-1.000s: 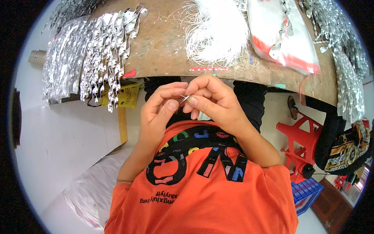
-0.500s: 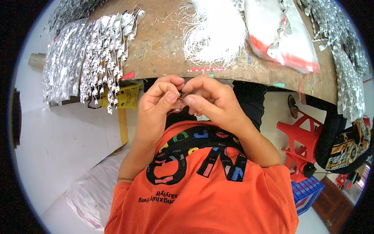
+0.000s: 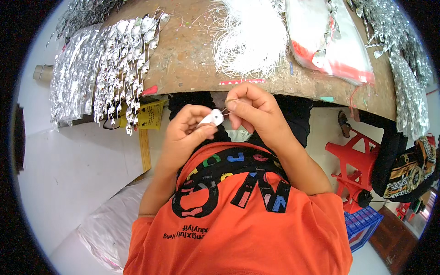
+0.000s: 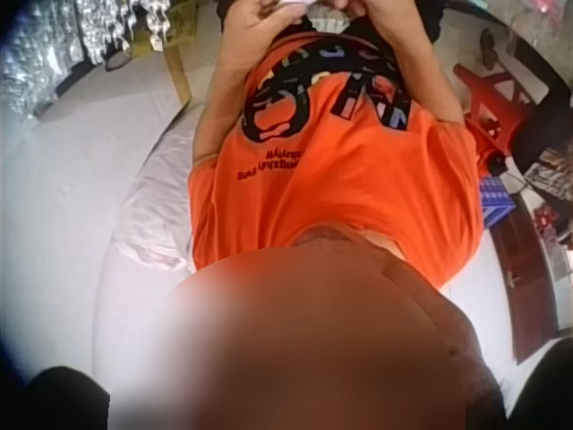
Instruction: Manually sorting and packaging silver metallic fringe decorations into clear plastic bags.
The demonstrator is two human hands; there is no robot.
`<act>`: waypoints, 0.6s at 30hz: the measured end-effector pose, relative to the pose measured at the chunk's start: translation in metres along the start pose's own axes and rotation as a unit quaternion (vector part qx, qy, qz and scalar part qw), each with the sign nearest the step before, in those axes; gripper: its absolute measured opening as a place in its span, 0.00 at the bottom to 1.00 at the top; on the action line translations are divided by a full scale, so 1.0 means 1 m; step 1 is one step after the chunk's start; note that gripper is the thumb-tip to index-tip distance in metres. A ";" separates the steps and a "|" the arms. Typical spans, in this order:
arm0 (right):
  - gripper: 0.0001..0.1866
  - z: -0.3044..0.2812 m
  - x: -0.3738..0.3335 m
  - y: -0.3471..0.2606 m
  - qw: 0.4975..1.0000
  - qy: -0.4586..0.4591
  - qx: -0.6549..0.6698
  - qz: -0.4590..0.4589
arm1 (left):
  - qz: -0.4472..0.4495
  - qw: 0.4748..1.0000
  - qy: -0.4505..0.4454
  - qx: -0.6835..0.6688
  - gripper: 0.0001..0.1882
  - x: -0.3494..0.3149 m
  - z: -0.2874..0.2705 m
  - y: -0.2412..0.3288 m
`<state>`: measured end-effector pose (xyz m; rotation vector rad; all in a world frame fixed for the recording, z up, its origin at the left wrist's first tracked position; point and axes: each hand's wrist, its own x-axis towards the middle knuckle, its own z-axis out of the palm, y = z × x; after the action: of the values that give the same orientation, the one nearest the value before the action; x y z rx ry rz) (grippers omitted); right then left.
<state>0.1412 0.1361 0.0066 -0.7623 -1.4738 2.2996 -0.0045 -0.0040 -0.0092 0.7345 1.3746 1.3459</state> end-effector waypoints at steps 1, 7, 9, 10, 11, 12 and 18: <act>0.04 0.000 0.000 0.001 1.000 0.002 0.001 0.000 | -0.016 0.999 -0.004 0.050 0.12 -0.003 -0.010 0.002; 0.03 0.003 0.006 0.020 0.988 -0.018 0.137 0.069 | -0.060 0.994 0.035 0.082 0.10 -0.029 -0.033 -0.002; 0.03 0.004 0.008 0.024 0.984 -0.025 0.158 0.075 | -0.066 0.993 0.042 0.084 0.10 -0.036 -0.041 -0.009; 0.03 0.003 0.010 0.026 0.980 -0.033 0.177 0.081 | -0.070 0.993 0.051 0.085 0.10 -0.039 -0.044 -0.012; 0.03 0.002 0.011 0.028 0.980 -0.033 0.177 0.081 | -0.070 0.993 0.051 0.085 0.10 -0.041 -0.046 -0.015; 0.03 -0.001 0.012 0.030 0.977 -0.034 0.191 0.085 | -0.068 0.994 0.054 0.071 0.10 -0.044 -0.048 -0.017; 0.03 -0.004 0.014 0.039 0.973 -0.035 0.217 0.074 | -0.072 0.995 0.053 0.048 0.09 -0.051 -0.054 -0.027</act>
<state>0.1329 0.1294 -0.0342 -0.6848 -0.9059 2.6518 -0.0346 -0.0736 -0.0306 0.6232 1.5556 1.2267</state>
